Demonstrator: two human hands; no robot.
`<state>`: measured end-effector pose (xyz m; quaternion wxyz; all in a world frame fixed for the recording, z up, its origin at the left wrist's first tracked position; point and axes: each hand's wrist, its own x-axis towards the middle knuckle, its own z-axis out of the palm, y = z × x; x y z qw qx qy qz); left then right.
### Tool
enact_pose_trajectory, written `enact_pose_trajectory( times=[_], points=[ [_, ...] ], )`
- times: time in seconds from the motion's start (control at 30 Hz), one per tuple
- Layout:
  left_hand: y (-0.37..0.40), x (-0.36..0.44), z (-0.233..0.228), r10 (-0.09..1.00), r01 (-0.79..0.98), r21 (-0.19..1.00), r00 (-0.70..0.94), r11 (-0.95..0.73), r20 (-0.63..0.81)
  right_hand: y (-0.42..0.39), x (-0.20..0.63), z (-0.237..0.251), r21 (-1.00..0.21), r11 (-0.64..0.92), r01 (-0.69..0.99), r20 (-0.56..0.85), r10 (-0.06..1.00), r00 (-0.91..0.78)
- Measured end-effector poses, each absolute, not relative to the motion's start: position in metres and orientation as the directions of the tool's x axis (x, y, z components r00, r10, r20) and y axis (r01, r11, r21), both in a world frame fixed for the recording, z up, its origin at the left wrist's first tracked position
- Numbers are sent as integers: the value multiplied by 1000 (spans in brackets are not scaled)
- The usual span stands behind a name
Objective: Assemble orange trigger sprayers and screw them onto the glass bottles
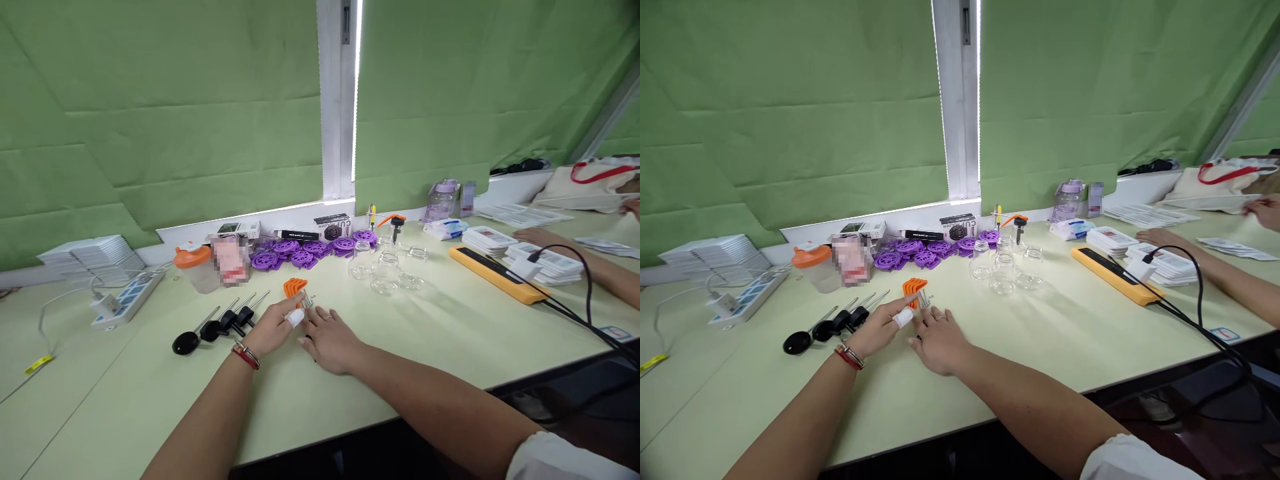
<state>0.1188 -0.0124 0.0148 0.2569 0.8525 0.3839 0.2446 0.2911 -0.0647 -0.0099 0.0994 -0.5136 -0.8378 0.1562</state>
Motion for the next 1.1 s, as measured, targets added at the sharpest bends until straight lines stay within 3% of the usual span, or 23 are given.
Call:
enact_pose_trajectory(
  times=[0.17, 0.33, 0.47, 0.6, 0.77, 1.1],
  points=[
    [-6, 107, 5, 873, 468, 750, 377, -468, 309, -61, 298, 3, -443, 358, 822, -10, 915, -404],
    [-3, 105, 4, 898, 523, 733, 309, -435, 312, -36, 318, 14, -646, 313, 696, 87, 936, -340],
    [-7, 111, 5, 876, 570, 673, 387, -472, 287, -11, 338, 8, -786, 186, 589, 61, 972, -226],
    [-14, 118, 6, 807, 542, 643, 551, -541, 214, -4, 348, -11, -874, 176, 453, 64, 966, -251],
    [-22, 125, 7, 724, 545, 585, 682, -600, 107, -8, 348, -21, -871, 267, 412, 106, 922, -373],
    [-19, 122, 6, 709, 587, 549, 705, -595, 15, -4, 349, -21, -785, 391, 482, 130, 863, -488]
  ],
)
